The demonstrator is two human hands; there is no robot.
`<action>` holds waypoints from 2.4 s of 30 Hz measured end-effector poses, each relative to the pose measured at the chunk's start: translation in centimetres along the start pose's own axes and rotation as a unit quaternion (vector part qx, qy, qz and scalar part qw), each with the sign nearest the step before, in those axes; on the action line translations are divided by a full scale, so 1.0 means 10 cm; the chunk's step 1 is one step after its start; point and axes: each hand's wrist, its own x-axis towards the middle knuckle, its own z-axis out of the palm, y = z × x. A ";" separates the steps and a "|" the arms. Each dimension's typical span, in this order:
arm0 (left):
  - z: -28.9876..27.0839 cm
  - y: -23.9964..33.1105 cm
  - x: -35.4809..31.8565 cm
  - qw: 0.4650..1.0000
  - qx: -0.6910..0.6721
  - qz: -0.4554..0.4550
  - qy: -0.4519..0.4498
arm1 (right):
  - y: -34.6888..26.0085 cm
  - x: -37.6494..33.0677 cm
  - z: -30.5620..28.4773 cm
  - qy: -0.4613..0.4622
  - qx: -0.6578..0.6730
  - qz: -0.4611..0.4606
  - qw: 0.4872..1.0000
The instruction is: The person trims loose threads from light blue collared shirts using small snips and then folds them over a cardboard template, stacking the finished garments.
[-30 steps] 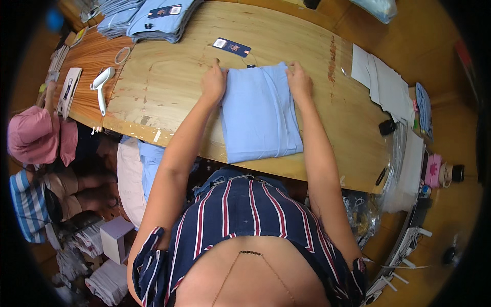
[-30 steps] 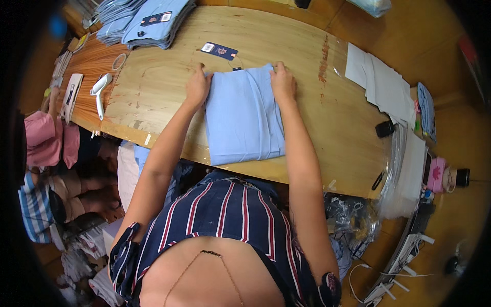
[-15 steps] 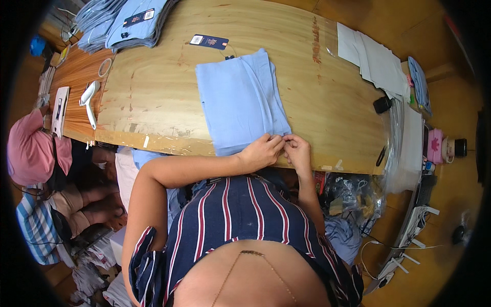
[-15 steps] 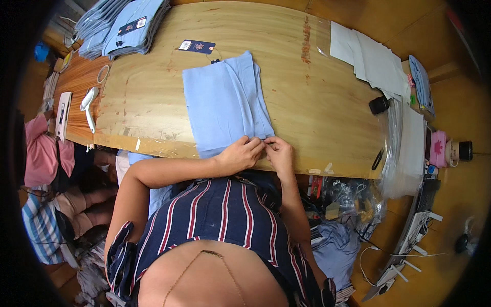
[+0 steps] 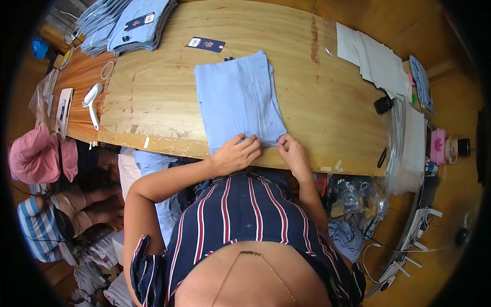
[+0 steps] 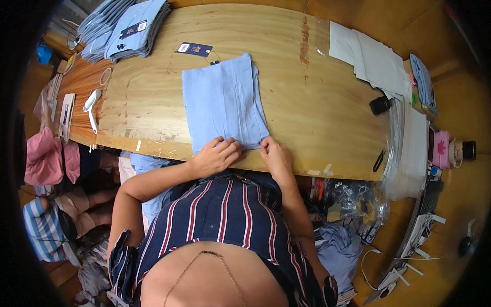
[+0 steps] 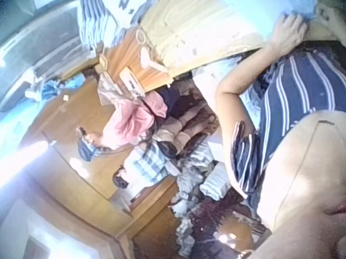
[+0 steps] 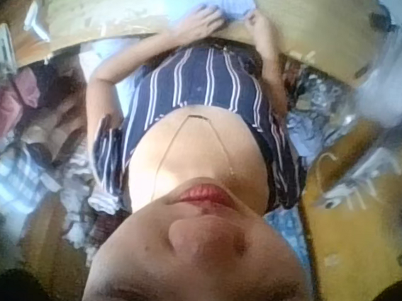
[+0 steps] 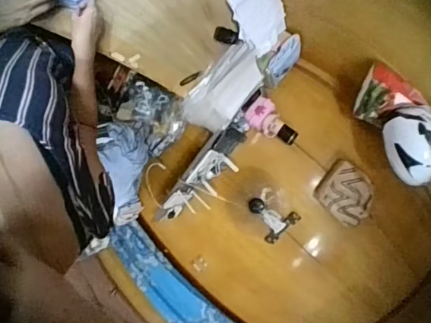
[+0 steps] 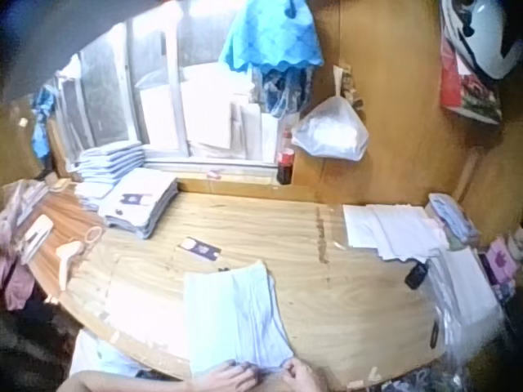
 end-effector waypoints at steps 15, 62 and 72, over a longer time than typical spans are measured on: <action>0.63 -1.91 -0.06 0.713 -0.223 -0.660 0.079 | -0.66 2.29 0.21 -0.008 -0.130 0.023 0.991; 0.12 -0.64 0.58 0.900 -0.376 -0.105 0.193 | 0.25 -0.17 0.23 0.109 0.659 0.179 0.722; 0.64 -1.18 0.30 0.813 -0.455 -0.338 0.132 | 0.83 -0.05 -0.27 0.011 0.622 0.136 0.771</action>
